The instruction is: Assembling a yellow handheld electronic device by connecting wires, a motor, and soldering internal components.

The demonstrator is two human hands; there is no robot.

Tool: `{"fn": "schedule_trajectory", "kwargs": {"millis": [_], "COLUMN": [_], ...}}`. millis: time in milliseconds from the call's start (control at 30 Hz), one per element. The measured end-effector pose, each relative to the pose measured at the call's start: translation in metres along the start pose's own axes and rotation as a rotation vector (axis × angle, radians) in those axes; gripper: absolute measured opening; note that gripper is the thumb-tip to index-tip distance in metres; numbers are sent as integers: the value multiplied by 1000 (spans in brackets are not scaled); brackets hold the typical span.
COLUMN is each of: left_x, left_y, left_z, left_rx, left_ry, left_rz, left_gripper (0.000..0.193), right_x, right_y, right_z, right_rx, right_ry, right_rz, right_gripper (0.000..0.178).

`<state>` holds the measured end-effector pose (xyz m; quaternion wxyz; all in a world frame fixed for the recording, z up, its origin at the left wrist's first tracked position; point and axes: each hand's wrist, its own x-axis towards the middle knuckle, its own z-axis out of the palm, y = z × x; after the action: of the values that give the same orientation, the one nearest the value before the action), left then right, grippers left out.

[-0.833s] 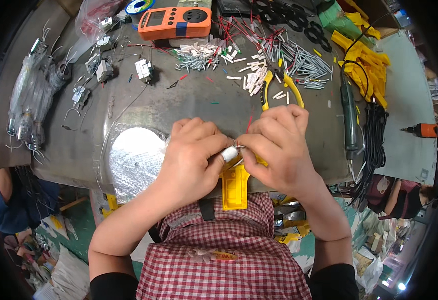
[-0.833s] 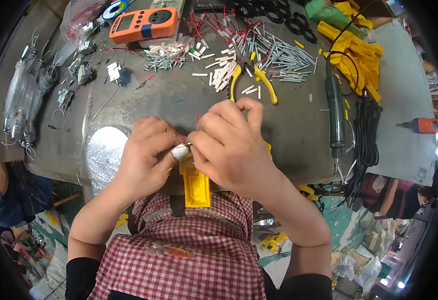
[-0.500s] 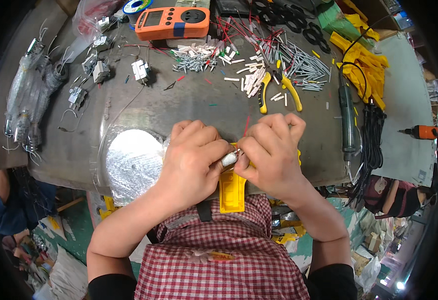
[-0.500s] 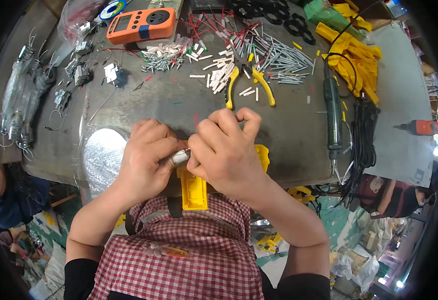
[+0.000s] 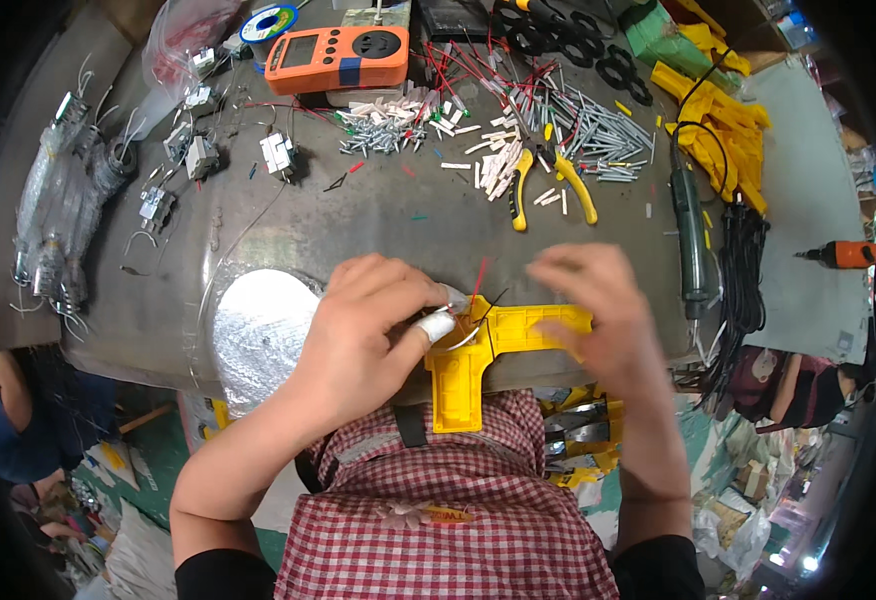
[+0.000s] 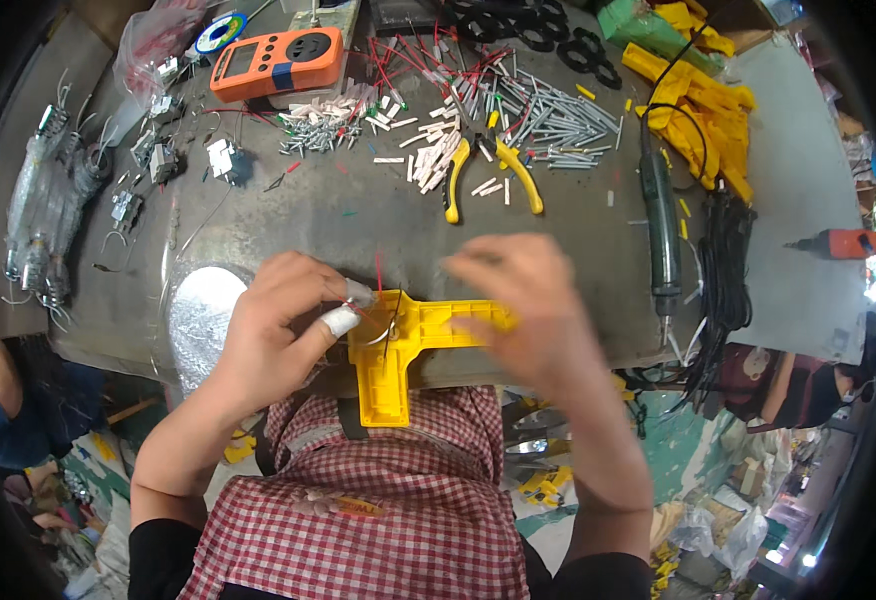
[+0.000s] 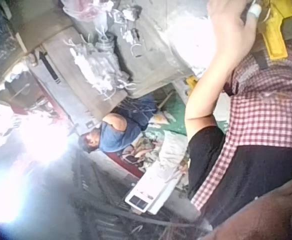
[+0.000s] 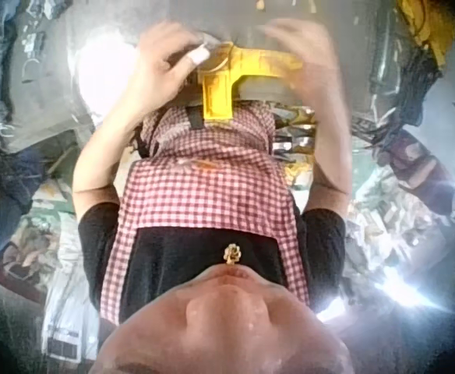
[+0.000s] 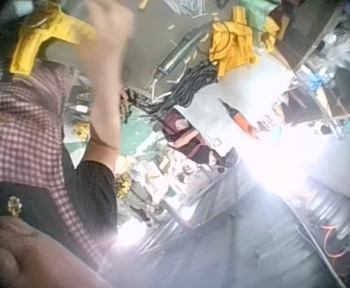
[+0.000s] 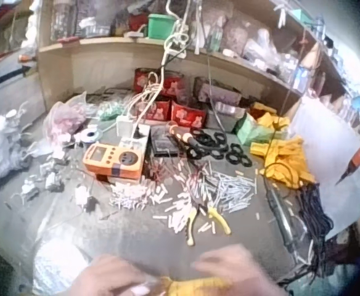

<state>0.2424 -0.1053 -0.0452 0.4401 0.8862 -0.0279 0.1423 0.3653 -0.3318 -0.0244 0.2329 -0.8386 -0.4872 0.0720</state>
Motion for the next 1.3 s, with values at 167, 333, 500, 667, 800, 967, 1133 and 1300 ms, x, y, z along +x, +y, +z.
{"fn": "schedule_trajectory", "kwargs": {"millis": [167,333,500,667,800,967,1133,1300], "left_x": [-5,-5,-9,-12,-12,-12,-13,-13], "left_y": [3,2,-2,-5,-4,-5,-7,-7], "left_z": [-7,-6,-6,-3,-2,-1,0,0], "left_rx": [18,-133,-231,-346,-374,-365,-357,-340], "left_ry": [9,79,50,64,68,92,95,86], "left_rz": [-82,-195,-327,-431,-474,-440,-438,-445], "left_gripper": [16,17,17,17,18,17,17,18], "right_x": [21,27,27,30,27,31,33,33], "right_y": [-46,-49,-50,-55,-53,-54,-56,-53], "right_z": [50,60,63,62,65,63,60,65], "right_rx": [277,399,348,362,374,323,247,290], "right_ry": [218,227,254,302,298,308,309,310], "right_rz": [57,81,-11,66,65,32,6,9], "right_gripper": [27,17,12,11,9,8,9,10]}}
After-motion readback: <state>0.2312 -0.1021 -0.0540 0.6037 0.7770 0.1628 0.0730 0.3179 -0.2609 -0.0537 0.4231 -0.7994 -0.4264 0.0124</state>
